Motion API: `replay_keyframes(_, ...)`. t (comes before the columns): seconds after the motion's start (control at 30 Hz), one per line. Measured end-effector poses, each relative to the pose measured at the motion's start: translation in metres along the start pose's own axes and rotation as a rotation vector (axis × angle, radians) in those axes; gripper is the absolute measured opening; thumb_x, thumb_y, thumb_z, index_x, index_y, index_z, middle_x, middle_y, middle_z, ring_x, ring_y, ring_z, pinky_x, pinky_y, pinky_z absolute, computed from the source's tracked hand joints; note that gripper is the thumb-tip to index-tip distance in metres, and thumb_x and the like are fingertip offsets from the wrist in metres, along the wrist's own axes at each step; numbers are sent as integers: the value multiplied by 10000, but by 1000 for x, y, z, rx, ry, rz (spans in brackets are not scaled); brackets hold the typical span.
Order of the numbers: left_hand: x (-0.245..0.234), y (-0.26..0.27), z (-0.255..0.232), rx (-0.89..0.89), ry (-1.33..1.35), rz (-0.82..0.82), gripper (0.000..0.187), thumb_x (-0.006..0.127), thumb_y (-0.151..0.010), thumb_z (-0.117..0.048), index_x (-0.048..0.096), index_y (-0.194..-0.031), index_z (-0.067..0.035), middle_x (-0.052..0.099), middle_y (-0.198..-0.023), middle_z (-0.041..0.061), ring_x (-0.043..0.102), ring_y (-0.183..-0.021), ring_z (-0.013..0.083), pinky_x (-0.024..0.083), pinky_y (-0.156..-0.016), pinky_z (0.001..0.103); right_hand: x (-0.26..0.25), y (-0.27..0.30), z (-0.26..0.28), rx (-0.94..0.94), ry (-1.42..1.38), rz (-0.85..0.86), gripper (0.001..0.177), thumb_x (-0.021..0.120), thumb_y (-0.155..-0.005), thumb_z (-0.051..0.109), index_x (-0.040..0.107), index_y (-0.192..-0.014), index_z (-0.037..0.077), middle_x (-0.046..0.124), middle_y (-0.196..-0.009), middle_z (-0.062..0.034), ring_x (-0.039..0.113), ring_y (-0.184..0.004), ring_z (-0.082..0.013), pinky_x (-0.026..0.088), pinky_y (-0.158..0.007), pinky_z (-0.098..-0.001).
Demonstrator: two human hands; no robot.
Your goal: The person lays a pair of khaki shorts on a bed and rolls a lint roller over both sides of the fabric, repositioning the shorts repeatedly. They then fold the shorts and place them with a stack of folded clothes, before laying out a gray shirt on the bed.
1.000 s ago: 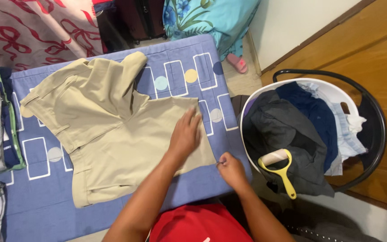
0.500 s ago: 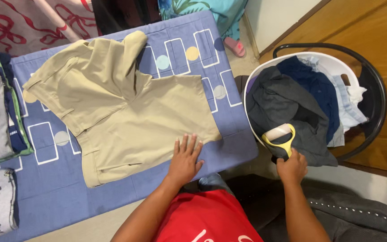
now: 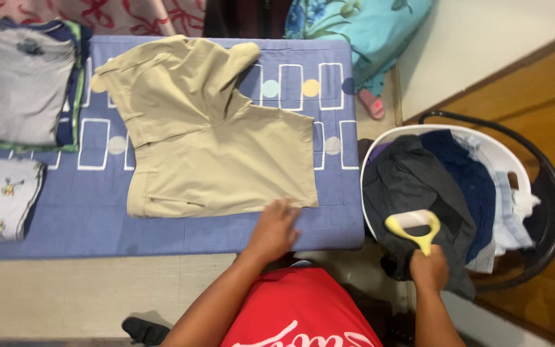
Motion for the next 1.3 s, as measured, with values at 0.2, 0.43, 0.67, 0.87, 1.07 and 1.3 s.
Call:
replay_keyframes(0.2,-36,72,100,-571,-64,-715,582,697,-905,-251,509,-1397,-3,531,-1430,234,440,-1413,409,313,-1200,538,-39,-28,93,-393,-412,-107,337,640,-883,200,703,-1179,53,712,-1051,-206,690,-952,-395,529,-851,-473)
replay_keyframes(0.43,-94,112,221,-1286,830,-1229,796,800,-840,-311,381,-1431,17,549,-1314,195,641,-1077,277,562,-874,386,-34,18,293,-947,-470,289,348,679,-832,190,720,-1130,13,726,-1063,-185,711,-988,-347,545,-872,-409)
replay_keyframes(0.67,-108,133,227,-1173,704,-1092,473,726,-840,-81,573,-1278,9,657,-1209,202,647,-997,285,515,-839,413,-3,83,392,-898,-211,617,439,723,-879,391,746,-1186,78,734,-1152,-159,703,-1044,-328,540,-902,-396)
replay_keyframes(0.87,-105,114,205,-640,-219,-838,581,595,-949,-181,515,-1513,-64,396,-1617,188,287,-1575,368,178,-1278,596,11,43,350,-682,-103,843,412,687,-909,381,751,-1218,115,808,-980,-126,755,-903,-251,578,-832,-383)
replay_keyframes(1.07,-120,103,202,-743,-263,-167,699,564,-921,-518,388,-1542,-251,158,-1686,61,71,-1537,416,44,-1202,637,-2,-3,311,-693,-164,845,391,757,-869,345,792,-1145,70,817,-1042,-103,740,-954,-181,537,-886,-332)
replay_keyframes(1.3,-135,103,201,-717,-262,-131,737,573,-908,-535,390,-1554,-230,156,-1688,86,73,-1533,438,41,-1187,658,36,116,448,-914,-66,802,402,739,-866,369,768,-1184,124,774,-1104,-165,749,-966,-266,549,-877,-403)
Point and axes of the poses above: each hand's wrist, its own y-axis away from the middle knuckle, its own x-axis out of the palm, z = x × y, the point moved 1 cm from there along -y, towards the middle knuckle
